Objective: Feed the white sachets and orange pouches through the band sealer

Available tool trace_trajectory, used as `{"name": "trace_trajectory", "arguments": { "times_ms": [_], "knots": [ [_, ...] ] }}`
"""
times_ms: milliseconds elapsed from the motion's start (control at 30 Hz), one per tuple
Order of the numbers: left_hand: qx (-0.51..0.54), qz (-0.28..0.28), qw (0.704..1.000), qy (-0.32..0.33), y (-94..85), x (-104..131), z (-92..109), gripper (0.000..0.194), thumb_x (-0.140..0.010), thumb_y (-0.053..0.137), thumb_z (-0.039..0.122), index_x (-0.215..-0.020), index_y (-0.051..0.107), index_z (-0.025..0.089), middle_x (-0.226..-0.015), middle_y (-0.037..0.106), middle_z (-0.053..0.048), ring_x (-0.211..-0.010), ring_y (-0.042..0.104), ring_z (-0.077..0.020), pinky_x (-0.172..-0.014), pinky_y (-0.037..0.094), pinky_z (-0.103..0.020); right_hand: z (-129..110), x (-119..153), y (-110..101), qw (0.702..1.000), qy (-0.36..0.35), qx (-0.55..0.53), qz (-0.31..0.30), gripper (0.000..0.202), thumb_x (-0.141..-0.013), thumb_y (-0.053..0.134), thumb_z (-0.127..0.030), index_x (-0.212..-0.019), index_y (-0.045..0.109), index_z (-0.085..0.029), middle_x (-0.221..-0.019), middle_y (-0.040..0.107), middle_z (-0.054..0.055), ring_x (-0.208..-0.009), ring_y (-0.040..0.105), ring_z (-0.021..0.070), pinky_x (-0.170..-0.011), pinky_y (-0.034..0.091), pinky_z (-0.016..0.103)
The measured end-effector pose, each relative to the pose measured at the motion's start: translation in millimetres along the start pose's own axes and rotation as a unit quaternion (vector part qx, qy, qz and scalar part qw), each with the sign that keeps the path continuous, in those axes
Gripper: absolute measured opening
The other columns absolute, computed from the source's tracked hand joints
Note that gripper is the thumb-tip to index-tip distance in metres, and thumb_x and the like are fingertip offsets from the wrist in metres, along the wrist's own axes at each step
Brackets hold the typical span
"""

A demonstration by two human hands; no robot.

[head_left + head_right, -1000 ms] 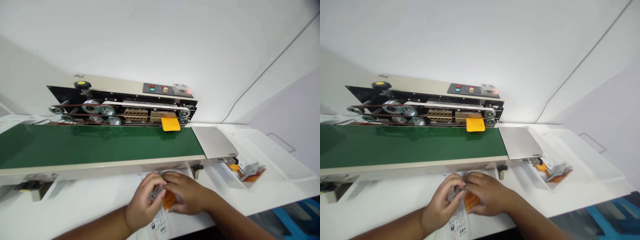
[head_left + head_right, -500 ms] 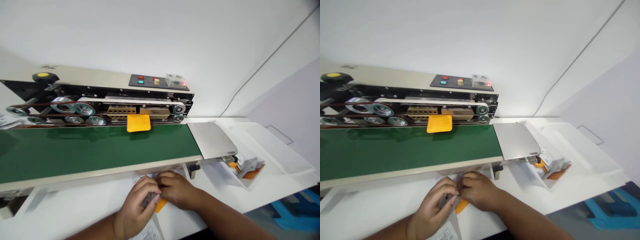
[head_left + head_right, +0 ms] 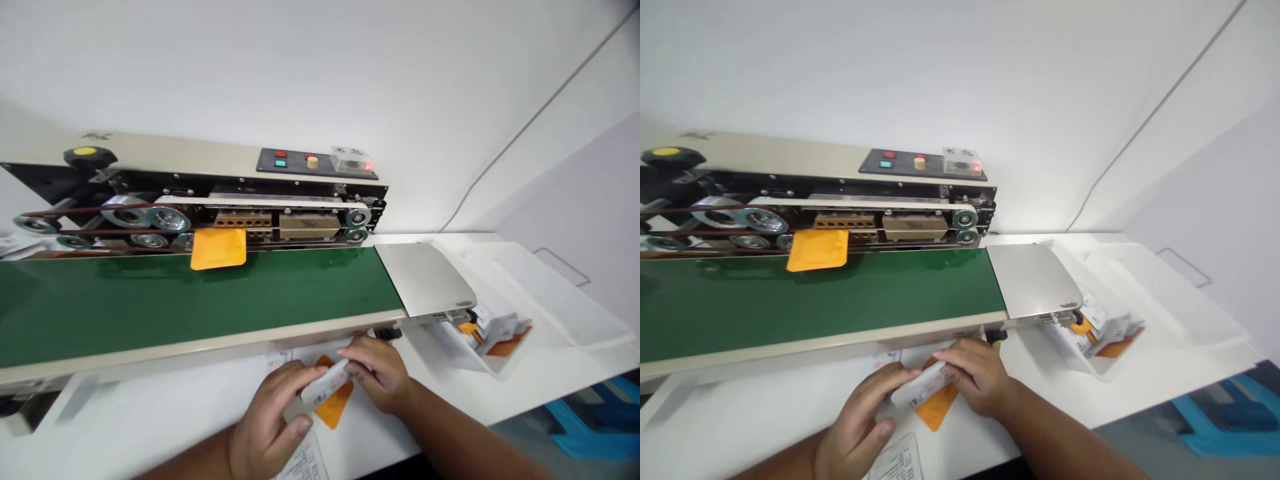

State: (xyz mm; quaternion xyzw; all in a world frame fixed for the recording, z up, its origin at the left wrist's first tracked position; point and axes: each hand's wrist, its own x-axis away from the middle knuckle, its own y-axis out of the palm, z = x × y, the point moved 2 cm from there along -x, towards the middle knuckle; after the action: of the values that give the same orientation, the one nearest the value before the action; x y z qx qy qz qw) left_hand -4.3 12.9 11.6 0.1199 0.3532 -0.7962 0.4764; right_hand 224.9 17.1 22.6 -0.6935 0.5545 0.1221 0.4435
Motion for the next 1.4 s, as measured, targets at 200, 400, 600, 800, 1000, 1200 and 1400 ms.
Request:
{"name": "trace_trajectory", "arguments": {
  "times_ms": [200,400,600,800,1000,1200,1400],
  "knots": [
    [-0.031,0.066,0.987,-0.140,5.7,1,-7,0.013,-0.094,0.061,0.023,-0.106,0.066,0.023,-0.090,0.073,-0.003,-0.077,0.069,-0.0180,-0.069,0.055,-0.027,0,1,-2,0.999,0.048,-0.001,0.012,0.029,-0.095,0.055,-0.015,-0.121,0.066,-0.024,-0.088,0.072,0.004,-0.069,0.063,0.0155,-0.062,0.051,0.027],
    [0.023,0.079,0.973,-0.215,10.2,5,-15,0.009,-0.094,0.061,0.028,-0.091,0.060,0.020,-0.077,0.064,0.000,-0.067,0.063,-0.0156,-0.061,0.051,-0.025,-5,-6,-8,0.997,0.055,-0.021,-0.054,0.026,-0.094,0.056,-0.021,-0.118,0.067,-0.022,-0.086,0.072,0.004,-0.069,0.063,0.0157,-0.063,0.049,0.026],
    [0.074,0.024,0.984,-0.158,12.9,5,-7,0.008,-0.095,0.059,0.026,-0.092,0.055,0.020,-0.071,0.057,0.002,-0.063,0.055,-0.0138,-0.058,0.044,-0.024,-31,-25,-26,0.971,0.089,-0.007,-0.223,0.022,-0.089,0.054,-0.015,-0.104,0.069,-0.021,-0.084,0.072,0.003,-0.069,0.062,0.0145,-0.065,0.047,0.025],
    [0.128,0.009,0.987,-0.097,12.6,-1,0,0.010,-0.096,0.054,0.022,-0.106,0.051,0.021,-0.081,0.060,-0.001,-0.068,0.053,-0.0146,-0.062,0.045,-0.026,-35,-44,-80,0.963,0.187,-0.046,-0.188,0.010,-0.088,0.061,-0.017,-0.088,0.071,-0.020,-0.077,0.069,0.002,-0.064,0.061,0.0128,-0.058,0.046,0.023],
    [0.123,-0.004,0.988,-0.089,13.8,-3,-1,0.014,-0.097,0.054,0.023,-0.110,0.050,0.022,-0.084,0.061,0.000,-0.069,0.053,-0.0146,-0.064,0.045,-0.027,1,-65,-130,0.917,0.335,-0.132,0.170,0.018,-0.082,0.076,-0.035,-0.088,0.069,-0.019,-0.076,0.070,0.004,-0.057,0.063,0.0150,-0.047,0.048,0.024],
    [0.071,-0.034,0.994,-0.070,15.1,-4,1,0.003,-0.094,0.056,0.023,-0.093,0.055,0.021,-0.076,0.058,0.001,-0.065,0.052,-0.0136,-0.062,0.043,-0.025,25,-92,-137,0.895,0.328,-0.112,0.282,0.031,-0.077,0.081,-0.042,-0.094,0.070,-0.019,-0.079,0.071,0.003,-0.061,0.067,0.0137,-0.050,0.050,0.021],
    [0.022,-0.037,0.999,-0.028,16.8,-7,6,0.011,-0.093,0.053,0.016,-0.083,0.057,0.020,-0.072,0.060,0.001,-0.067,0.056,-0.0138,-0.062,0.043,-0.024,41,-103,-120,0.901,0.367,-0.131,0.188,0.039,-0.074,0.083,-0.045,-0.100,0.066,-0.021,-0.080,0.070,0.001,-0.071,0.070,0.0142,-0.056,0.054,0.018]
  ]
}}
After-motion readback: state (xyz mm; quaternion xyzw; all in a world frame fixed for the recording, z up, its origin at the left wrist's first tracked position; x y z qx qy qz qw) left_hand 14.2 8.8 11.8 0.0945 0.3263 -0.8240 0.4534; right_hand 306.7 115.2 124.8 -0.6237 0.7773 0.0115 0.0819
